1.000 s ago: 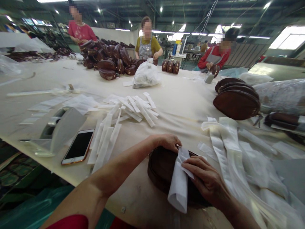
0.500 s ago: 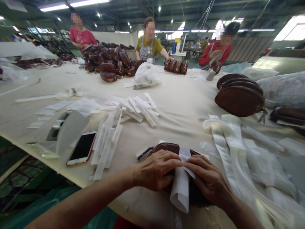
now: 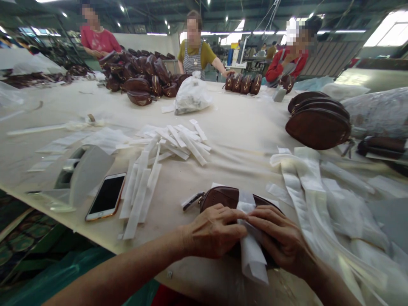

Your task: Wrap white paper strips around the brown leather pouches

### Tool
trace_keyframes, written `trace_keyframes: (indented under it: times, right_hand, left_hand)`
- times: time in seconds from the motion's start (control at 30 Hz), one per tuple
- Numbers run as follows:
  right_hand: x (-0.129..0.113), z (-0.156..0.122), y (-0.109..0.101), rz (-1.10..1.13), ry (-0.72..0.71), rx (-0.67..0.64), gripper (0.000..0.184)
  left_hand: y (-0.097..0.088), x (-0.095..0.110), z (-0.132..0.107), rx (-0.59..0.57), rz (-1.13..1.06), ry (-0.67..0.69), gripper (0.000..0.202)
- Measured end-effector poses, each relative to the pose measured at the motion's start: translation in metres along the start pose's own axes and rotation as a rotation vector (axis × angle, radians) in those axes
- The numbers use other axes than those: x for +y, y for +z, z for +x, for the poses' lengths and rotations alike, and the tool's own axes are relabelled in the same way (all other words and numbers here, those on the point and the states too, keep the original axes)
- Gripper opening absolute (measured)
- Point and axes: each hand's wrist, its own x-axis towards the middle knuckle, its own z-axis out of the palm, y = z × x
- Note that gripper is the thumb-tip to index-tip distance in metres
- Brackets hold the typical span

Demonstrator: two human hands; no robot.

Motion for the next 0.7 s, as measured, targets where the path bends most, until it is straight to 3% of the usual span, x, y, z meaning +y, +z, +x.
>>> trace_keyframes:
  times: [0.13, 0.23, 0.37, 0.57, 0.7]
  right_hand:
    - [-0.005, -0.008, -0.002, -0.009, 0.02, 0.004, 0.032]
    - [-0.006, -0.01, 0.0, -0.022, 0.055, 0.033, 0.029]
    - [-0.008, -0.008, 0.001, -0.014, 0.051, 0.022, 0.027]
    - [-0.016, -0.016, -0.011, -0.065, 0.099, -0.151, 0.044]
    - [-0.02, -0.024, -0.014, -0.161, 0.1, -0.251, 0.061]
  left_hand:
    - [0.0, -0.001, -0.003, 0.017, -0.136, -0.015, 0.021]
    - [-0.002, 0.0, -0.003, 0.059, -0.187, -0.082, 0.036]
    - [-0.004, 0.0, 0.0, 0.003, -0.141, -0.039, 0.031]
    - [-0.007, -0.006, -0.001, -0.091, -0.17, 0.039, 0.035]
    - [-0.008, -0.009, -0.005, -0.169, -0.044, 0.1, 0.041]
